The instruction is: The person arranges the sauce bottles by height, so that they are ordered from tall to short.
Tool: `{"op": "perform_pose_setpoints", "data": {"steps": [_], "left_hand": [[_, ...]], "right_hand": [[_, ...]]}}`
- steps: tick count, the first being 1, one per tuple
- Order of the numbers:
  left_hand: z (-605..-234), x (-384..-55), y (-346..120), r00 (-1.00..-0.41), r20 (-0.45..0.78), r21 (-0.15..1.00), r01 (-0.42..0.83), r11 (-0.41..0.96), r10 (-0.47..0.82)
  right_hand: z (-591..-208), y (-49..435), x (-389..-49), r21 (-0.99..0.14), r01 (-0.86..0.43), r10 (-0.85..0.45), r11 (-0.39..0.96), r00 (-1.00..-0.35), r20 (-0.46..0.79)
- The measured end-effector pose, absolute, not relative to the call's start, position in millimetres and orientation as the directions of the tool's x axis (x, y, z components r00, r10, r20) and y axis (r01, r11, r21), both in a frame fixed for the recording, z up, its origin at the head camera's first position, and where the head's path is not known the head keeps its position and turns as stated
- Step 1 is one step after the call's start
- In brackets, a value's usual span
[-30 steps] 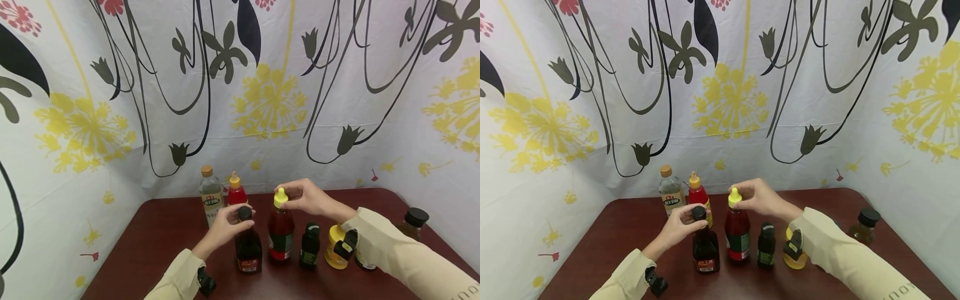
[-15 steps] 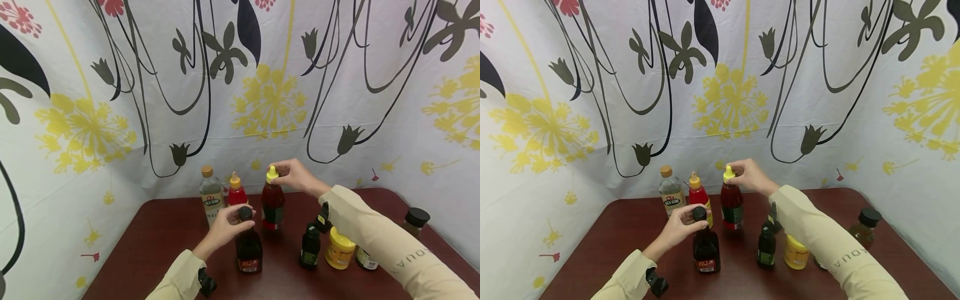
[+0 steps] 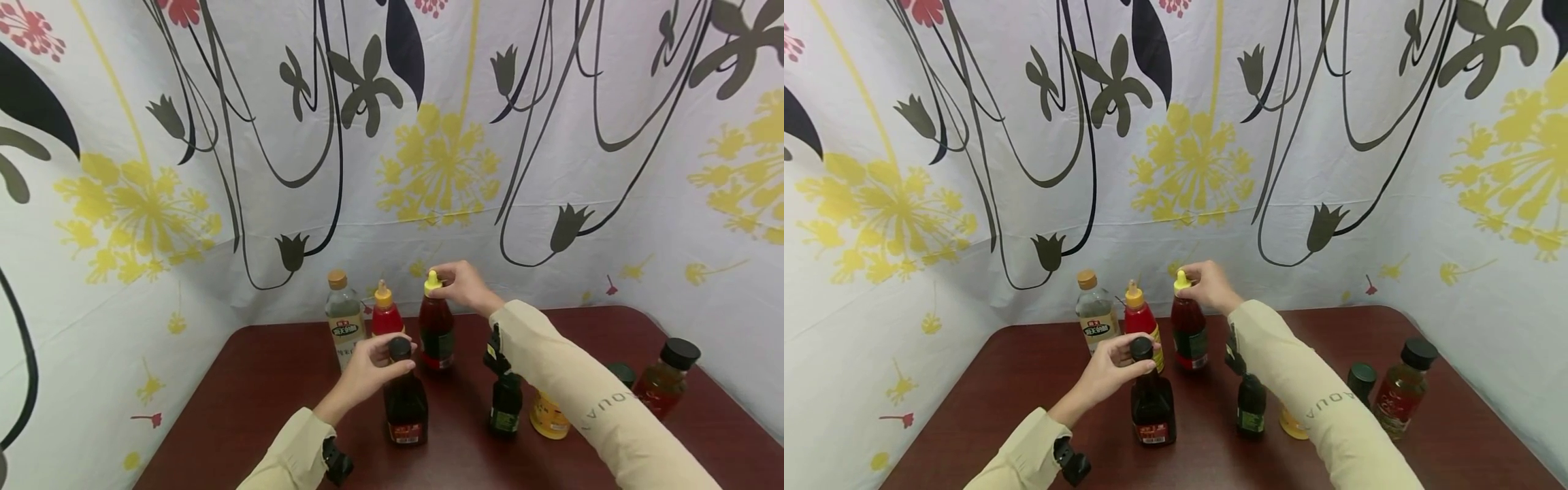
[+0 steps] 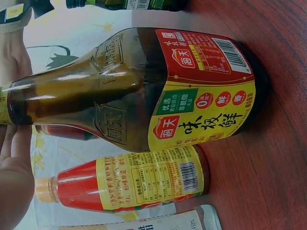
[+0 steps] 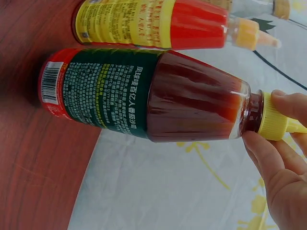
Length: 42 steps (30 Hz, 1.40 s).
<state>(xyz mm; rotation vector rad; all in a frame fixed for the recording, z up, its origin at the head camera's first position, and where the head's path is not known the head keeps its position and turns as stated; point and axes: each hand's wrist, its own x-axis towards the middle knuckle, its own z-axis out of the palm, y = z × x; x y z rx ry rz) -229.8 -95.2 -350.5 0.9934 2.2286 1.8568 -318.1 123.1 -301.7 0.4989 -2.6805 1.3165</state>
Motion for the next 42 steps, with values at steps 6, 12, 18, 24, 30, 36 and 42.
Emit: {"op": "perform_pose_setpoints", "data": {"steps": [6,12,18,24,30,36,42], "left_hand": [[-351,-229,-95,-0.789,0.334,0.908,0.417,0.049,0.515],[-350,-229,-95,-0.787,0.333,0.910,0.412,0.041,0.520],[-351,-229,-95,-0.778,0.340,0.908,0.418,0.031,0.528],[-353,-229,-96,-0.778,0.352,0.909,0.416,0.006,0.521],[-355,-230,-94,-0.784,0.352,0.912,0.411,0.002,0.512],[-355,-231,-95,-0.777,0.362,0.907,0.420,-0.004,0.515],[-357,-234,-95,-0.768,0.375,0.902,0.431,-0.014,0.519]], "right_hand": [[-310,114,-322,-0.769,-0.295,-0.186,0.567,-0.955,0.230],[-317,108,-325,-0.798,-0.266,-0.171,0.541,-0.964,0.206],[-321,103,-326,-0.799,-0.251,-0.169,0.547,-0.967,0.189],[-319,100,-326,-0.804,-0.235,-0.175,0.546,-0.971,0.165],[-318,100,-324,-0.814,-0.206,-0.170,0.543,-0.976,0.134],[-318,99,-325,-0.803,-0.214,-0.189,0.556,-0.973,0.129],[-308,103,-324,-0.782,-0.207,-0.225,0.588,-0.970,0.088]]}}
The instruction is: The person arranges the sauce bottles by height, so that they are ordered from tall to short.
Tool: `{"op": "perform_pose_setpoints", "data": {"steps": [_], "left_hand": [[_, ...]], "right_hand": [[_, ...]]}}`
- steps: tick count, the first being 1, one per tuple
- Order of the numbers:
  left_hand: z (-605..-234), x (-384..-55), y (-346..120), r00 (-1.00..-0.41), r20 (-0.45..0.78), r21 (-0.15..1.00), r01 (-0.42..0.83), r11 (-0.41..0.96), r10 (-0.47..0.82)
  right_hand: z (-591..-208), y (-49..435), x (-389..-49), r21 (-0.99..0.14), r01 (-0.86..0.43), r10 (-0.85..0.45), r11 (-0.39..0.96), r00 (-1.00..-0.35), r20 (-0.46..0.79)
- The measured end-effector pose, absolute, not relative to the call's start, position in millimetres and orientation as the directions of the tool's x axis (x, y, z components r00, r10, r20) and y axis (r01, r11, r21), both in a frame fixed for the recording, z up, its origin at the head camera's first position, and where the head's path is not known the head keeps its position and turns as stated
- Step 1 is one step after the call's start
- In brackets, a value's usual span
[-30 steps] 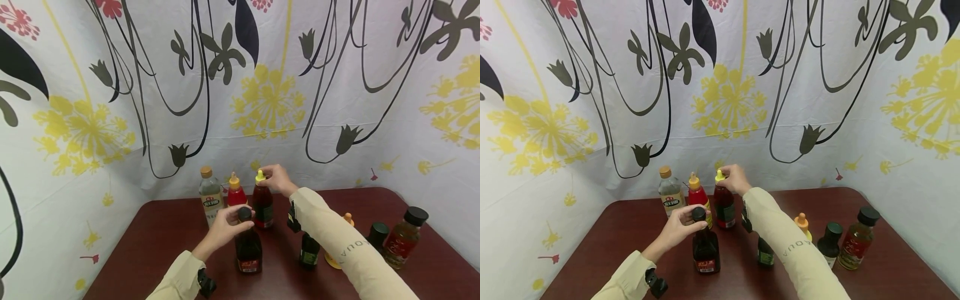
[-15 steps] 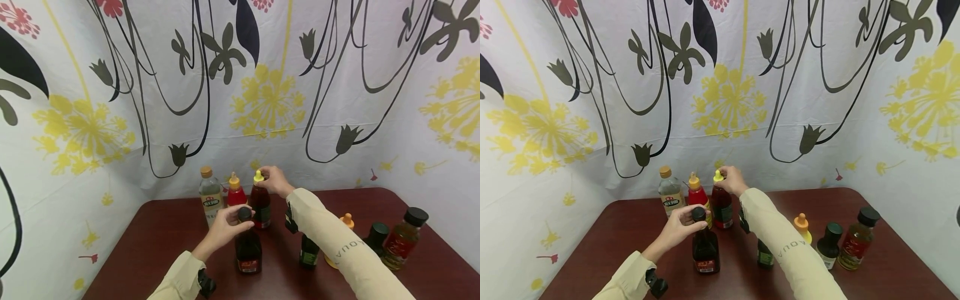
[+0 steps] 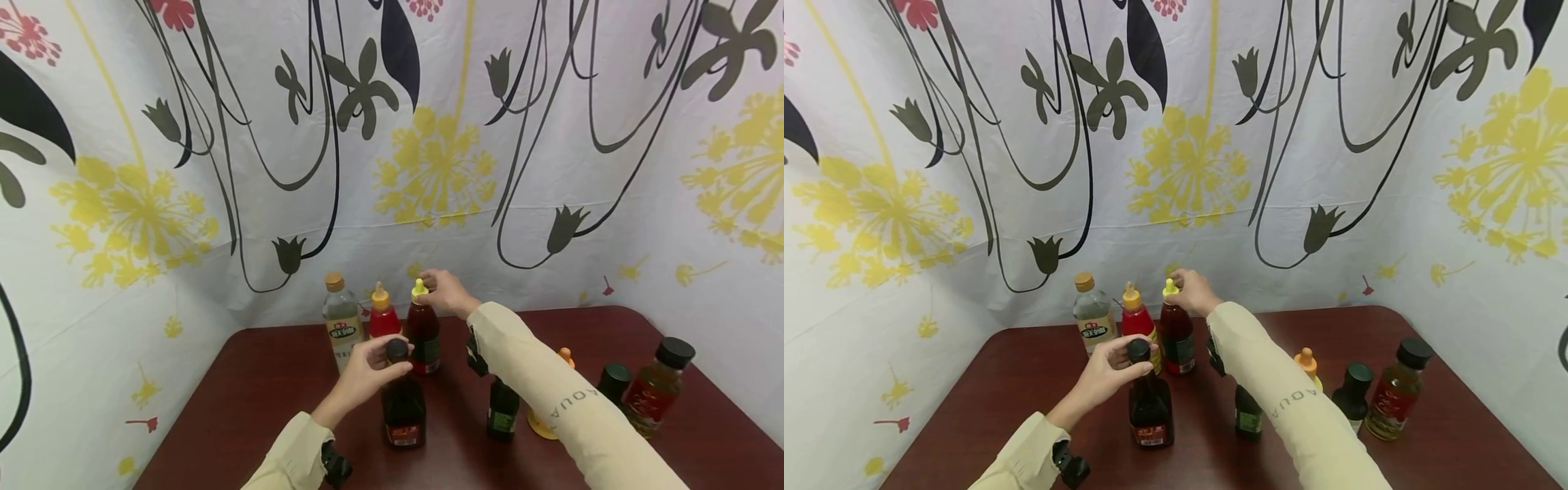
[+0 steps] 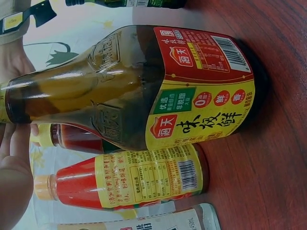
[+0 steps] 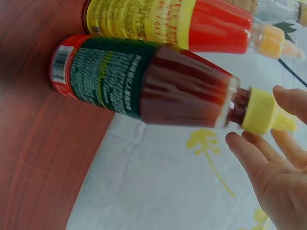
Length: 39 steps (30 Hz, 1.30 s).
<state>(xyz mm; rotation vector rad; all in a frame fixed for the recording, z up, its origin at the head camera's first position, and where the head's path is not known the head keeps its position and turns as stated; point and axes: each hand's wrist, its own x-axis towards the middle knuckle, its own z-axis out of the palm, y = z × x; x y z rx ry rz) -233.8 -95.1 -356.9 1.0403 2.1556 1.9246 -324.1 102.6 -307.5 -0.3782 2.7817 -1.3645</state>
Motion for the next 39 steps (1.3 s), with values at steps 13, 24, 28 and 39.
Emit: {"op": "perform_pose_setpoints", "data": {"steps": [13,24,28,39], "left_hand": [[-358,-235,-93,-0.762,0.411,0.886,0.463,-0.022,0.501],[-362,-233,-92,-0.749,0.441,0.867,0.498,-0.019,0.495],[-362,-231,-93,-0.750,0.447,0.865,0.502,-0.020,0.487],[-364,-232,-93,-0.764,0.426,0.876,0.483,-0.009,0.484]], "right_hand": [[-256,142,-311,-0.802,-0.235,-0.227,0.549,-0.966,0.127],[-236,192,-280,-0.740,-0.342,-0.273,0.579,-0.937,0.219],[-232,212,-265,-0.709,-0.361,-0.278,0.606,-0.931,0.236],[-232,278,-218,-0.668,-0.320,-0.147,0.672,-0.941,0.304]]}}
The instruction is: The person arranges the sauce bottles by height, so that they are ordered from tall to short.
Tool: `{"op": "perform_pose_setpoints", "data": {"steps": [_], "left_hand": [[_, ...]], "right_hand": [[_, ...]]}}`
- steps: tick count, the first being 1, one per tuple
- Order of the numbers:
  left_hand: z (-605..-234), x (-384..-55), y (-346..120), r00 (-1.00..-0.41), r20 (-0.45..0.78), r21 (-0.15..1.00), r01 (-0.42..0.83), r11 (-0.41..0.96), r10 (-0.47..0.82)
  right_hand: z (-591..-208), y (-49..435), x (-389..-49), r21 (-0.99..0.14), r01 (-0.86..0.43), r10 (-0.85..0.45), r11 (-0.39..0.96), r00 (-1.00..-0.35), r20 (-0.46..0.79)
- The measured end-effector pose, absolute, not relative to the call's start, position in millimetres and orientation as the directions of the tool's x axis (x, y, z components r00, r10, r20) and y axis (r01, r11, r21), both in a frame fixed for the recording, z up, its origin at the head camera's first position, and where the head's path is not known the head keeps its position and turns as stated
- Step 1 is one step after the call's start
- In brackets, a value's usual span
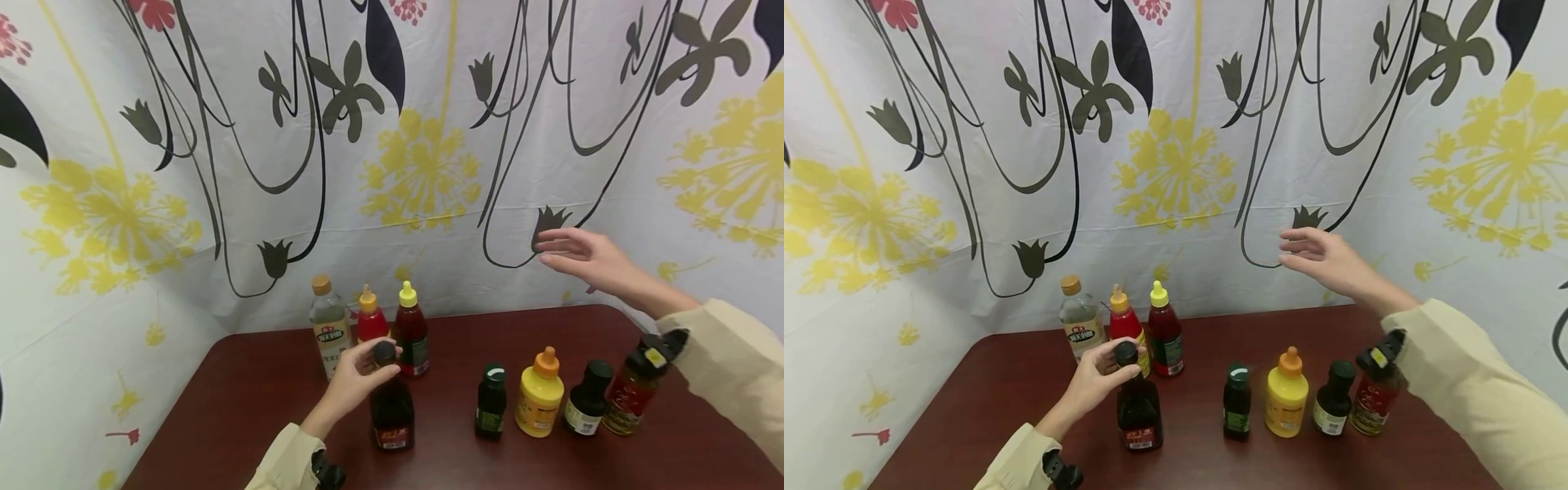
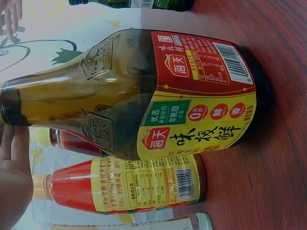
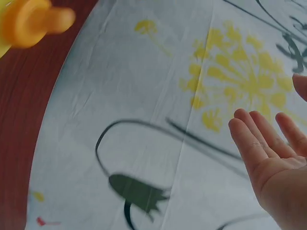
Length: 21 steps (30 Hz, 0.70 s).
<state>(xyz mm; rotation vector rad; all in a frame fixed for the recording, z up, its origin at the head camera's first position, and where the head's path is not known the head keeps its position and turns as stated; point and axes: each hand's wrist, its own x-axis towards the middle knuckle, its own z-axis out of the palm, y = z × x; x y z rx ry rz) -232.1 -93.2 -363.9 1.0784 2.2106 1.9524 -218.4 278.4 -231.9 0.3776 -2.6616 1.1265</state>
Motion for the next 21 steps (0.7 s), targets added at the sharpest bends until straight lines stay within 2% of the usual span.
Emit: {"op": "perform_pose_setpoints", "data": {"steps": [4,9,17,21], "left_hand": [[-365,-232,-94,-0.771,0.416,0.881,0.474,-0.002,0.482],[-364,-232,-94,-0.780,0.403,0.889,0.458,-0.003,0.479],[-365,-232,-94,-0.769,0.422,0.883,0.470,-0.022,0.480],[-364,-233,-94,-0.771,0.416,0.884,0.467,-0.017,0.482]], "right_hand": [[-245,309,-208,-0.660,-0.324,-0.115,0.678,-0.933,0.340],[-271,350,-193,-0.632,-0.225,-0.025,0.742,-0.951,0.309],[-319,382,-177,-0.630,-0.037,0.059,0.776,-0.990,0.131],[-333,386,-172,-0.637,-0.027,0.024,0.770,-0.997,0.071]]}}
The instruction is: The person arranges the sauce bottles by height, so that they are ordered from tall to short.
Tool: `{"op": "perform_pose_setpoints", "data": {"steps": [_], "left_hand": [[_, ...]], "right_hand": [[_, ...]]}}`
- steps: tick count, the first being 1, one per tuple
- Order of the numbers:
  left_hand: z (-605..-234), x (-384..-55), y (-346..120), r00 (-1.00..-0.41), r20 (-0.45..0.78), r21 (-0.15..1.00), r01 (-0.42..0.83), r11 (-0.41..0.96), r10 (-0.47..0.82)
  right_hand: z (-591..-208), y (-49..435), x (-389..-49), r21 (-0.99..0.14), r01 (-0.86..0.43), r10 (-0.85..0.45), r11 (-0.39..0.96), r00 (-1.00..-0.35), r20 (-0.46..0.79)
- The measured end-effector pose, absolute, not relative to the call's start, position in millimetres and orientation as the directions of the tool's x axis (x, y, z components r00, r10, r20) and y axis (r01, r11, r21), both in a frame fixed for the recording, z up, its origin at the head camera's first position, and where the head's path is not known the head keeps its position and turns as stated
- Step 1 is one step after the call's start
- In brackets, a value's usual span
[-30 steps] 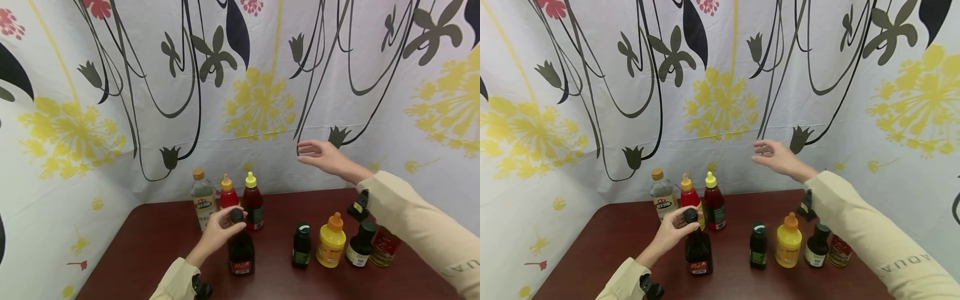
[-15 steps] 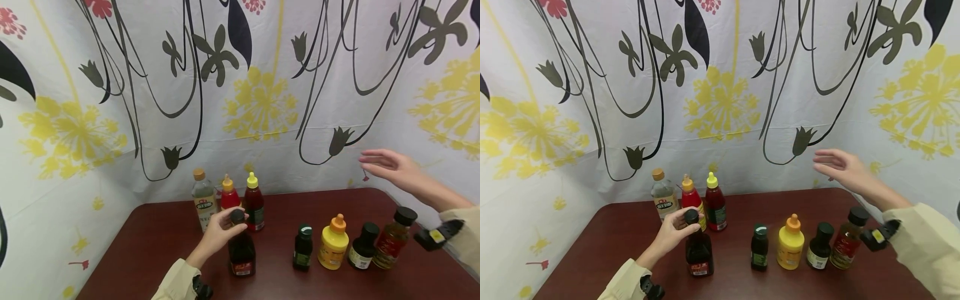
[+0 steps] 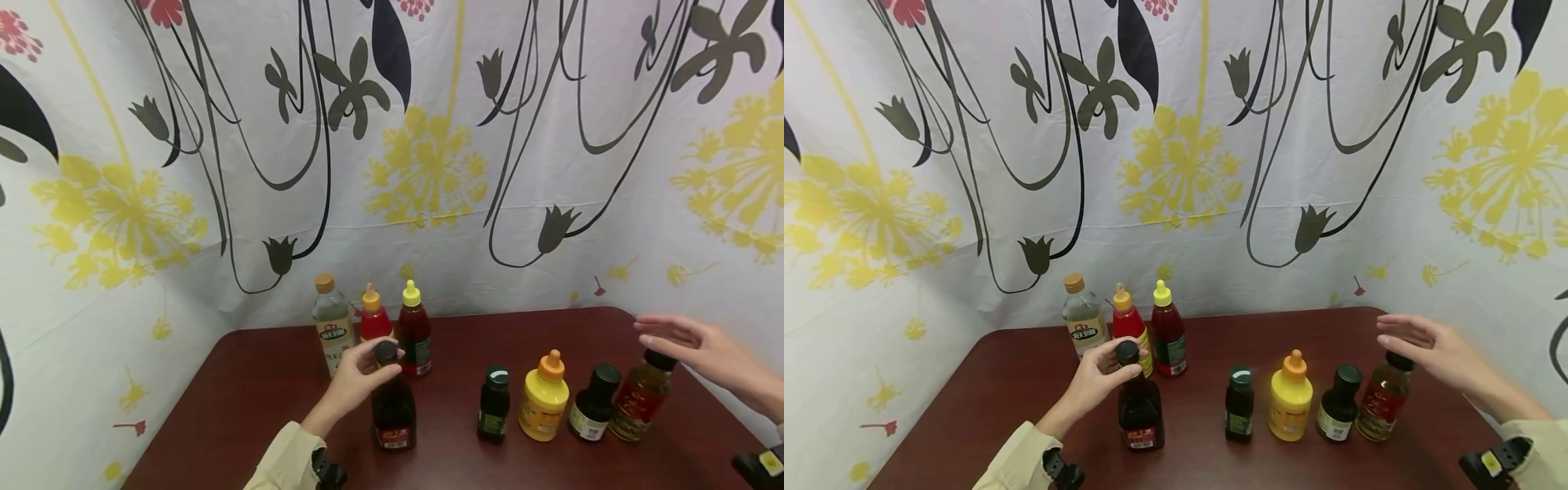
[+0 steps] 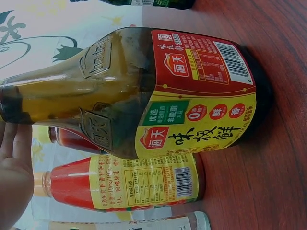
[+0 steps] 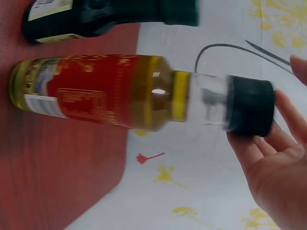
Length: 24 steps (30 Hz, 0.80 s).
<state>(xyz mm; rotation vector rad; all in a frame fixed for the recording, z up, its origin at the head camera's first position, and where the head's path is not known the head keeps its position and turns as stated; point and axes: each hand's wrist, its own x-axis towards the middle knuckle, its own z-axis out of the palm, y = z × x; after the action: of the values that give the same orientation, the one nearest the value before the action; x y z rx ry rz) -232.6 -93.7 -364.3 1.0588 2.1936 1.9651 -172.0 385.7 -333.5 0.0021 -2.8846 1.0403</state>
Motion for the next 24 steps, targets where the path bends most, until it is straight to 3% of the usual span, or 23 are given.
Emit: {"op": "perform_pose_setpoints", "data": {"steps": [10,24], "left_hand": [[-365,-232,-94,-0.783,0.377,0.900,0.437,0.005,0.495],[-374,-242,-94,-0.833,0.299,0.935,0.353,0.030,0.466]], "right_hand": [[-358,392,-166,-0.633,-0.232,-0.079,0.738,-0.962,0.260],[-369,393,-165,-0.688,-0.225,-0.052,0.690,-0.963,0.263]]}}
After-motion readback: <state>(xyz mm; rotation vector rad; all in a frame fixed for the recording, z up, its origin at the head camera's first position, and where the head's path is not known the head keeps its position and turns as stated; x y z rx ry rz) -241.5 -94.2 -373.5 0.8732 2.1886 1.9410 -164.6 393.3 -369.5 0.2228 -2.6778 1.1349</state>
